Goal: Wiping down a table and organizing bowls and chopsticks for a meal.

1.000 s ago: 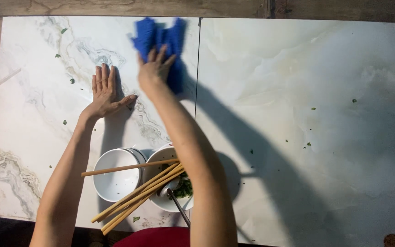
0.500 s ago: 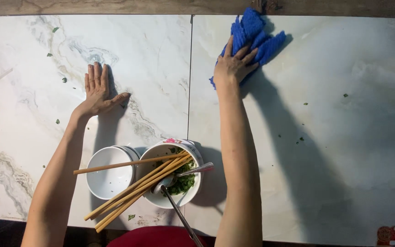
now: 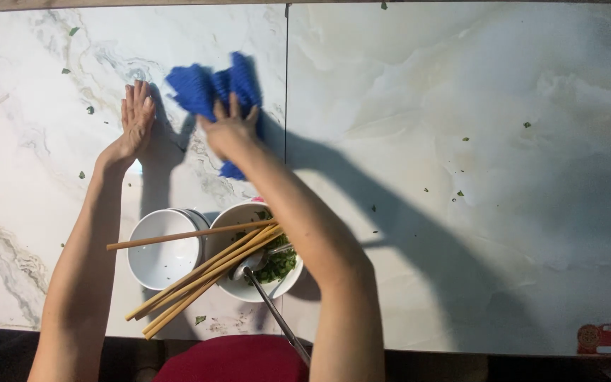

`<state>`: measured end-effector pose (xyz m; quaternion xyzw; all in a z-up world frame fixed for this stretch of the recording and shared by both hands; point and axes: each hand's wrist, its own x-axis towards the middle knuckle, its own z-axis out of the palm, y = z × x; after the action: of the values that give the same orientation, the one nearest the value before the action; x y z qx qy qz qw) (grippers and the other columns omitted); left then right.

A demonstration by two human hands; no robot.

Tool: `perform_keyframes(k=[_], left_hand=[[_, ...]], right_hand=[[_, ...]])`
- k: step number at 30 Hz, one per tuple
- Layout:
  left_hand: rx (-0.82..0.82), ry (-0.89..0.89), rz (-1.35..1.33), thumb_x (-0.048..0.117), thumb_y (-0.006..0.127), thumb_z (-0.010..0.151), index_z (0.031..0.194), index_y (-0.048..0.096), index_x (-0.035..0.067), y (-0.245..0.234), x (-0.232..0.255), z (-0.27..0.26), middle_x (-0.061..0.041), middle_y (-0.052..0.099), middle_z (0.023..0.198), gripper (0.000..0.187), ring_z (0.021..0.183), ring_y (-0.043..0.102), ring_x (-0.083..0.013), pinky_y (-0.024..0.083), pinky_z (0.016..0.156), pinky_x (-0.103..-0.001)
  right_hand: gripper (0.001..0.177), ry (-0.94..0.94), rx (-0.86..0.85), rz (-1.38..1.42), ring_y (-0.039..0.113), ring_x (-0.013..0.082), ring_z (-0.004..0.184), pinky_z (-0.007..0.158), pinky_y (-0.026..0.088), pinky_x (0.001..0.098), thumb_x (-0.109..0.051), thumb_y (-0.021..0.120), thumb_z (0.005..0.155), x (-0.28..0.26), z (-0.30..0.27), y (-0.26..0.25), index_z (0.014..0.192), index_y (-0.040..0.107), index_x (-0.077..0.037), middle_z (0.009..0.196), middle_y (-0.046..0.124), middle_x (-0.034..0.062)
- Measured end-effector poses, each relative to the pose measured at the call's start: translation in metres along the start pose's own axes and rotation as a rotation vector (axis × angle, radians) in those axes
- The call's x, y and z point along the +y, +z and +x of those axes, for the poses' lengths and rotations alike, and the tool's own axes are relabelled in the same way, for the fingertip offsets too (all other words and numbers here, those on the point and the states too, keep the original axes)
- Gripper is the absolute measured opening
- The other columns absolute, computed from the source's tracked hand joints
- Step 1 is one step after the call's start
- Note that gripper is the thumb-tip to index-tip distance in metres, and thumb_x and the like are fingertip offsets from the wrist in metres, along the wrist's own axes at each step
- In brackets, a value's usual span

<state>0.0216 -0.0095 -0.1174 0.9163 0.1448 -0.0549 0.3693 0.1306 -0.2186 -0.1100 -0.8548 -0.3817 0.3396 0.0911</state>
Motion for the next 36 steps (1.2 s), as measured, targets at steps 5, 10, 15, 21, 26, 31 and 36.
perform_keyframes(k=[5,10,15,21,26,31,36], left_hand=[[-0.035,-0.022,-0.070,0.066,0.014,0.103,0.165,0.005,0.005,-0.005,0.019,-0.007,-0.015,-0.006,0.174,0.087,0.159,-0.016,-0.0251,-0.009,0.127,-0.041],[-0.081,-0.004,-0.316,0.070,0.015,0.101,0.165,0.003,0.006,-0.007,0.006,-0.004,-0.013,-0.009,0.174,0.091,0.158,-0.020,-0.0248,-0.014,0.125,-0.040],[-0.052,-0.036,-0.254,0.071,0.013,0.100,0.166,0.006,0.011,-0.006,0.002,-0.002,-0.010,-0.006,0.175,0.090,0.160,-0.017,-0.0238,-0.013,0.126,-0.040],[0.007,-0.197,-0.633,0.069,0.023,0.099,0.164,-0.009,0.013,-0.001,-0.023,-0.001,-0.008,-0.017,0.170,0.092,0.154,-0.021,-0.0238,-0.003,0.123,-0.043],[-0.024,-0.046,-0.142,0.072,0.014,0.101,0.166,0.003,0.011,-0.011,0.018,-0.008,-0.008,-0.003,0.176,0.090,0.162,-0.013,-0.0222,-0.008,0.130,-0.041],[-0.039,0.001,-0.039,0.070,0.016,0.100,0.165,0.005,0.011,-0.003,0.008,-0.001,-0.014,-0.008,0.174,0.089,0.158,-0.017,-0.0265,-0.011,0.126,-0.044],[0.010,0.013,0.249,0.071,0.041,0.097,0.165,0.010,0.009,0.010,0.015,-0.001,-0.020,-0.010,0.170,0.097,0.155,-0.021,-0.0312,-0.014,0.123,-0.047]], right_hand=[[0.083,0.281,0.126,-0.022,-0.003,0.0548,0.153,0.116,0.009,0.0768,-0.020,0.056,0.095,0.146,-0.071,-0.051,0.163,0.011,-0.034,0.170,0.005,0.0186],[0.101,0.472,0.204,-0.041,-0.001,0.0621,0.148,0.114,0.018,0.0731,-0.029,0.069,0.089,0.146,-0.089,-0.053,0.163,0.001,-0.024,0.168,0.002,0.0273],[0.075,0.111,0.031,-0.144,0.002,0.0608,0.150,0.110,0.020,0.0799,-0.026,0.055,0.095,-0.001,-0.025,0.001,0.162,0.024,-0.019,0.167,0.012,0.0259],[0.046,-0.061,0.133,-0.100,0.010,0.0323,0.163,0.127,0.007,0.0664,-0.036,0.034,0.111,-0.073,0.065,0.007,0.154,0.047,-0.035,0.174,0.022,0.0042],[0.056,0.127,0.285,-0.017,0.005,0.0387,0.158,0.124,0.004,0.0647,-0.028,0.036,0.104,0.047,0.056,-0.061,0.159,0.030,-0.039,0.170,0.020,0.0107],[0.089,0.396,0.226,0.040,-0.008,0.0469,0.155,0.123,0.002,0.0667,-0.022,0.054,0.094,0.125,-0.038,-0.093,0.164,0.001,-0.032,0.171,0.006,0.0185],[0.096,0.336,0.100,-0.041,-0.013,0.0602,0.149,0.116,-0.002,0.0749,-0.013,0.052,0.091,0.110,-0.097,-0.055,0.165,-0.009,-0.021,0.167,-0.002,0.0347]])
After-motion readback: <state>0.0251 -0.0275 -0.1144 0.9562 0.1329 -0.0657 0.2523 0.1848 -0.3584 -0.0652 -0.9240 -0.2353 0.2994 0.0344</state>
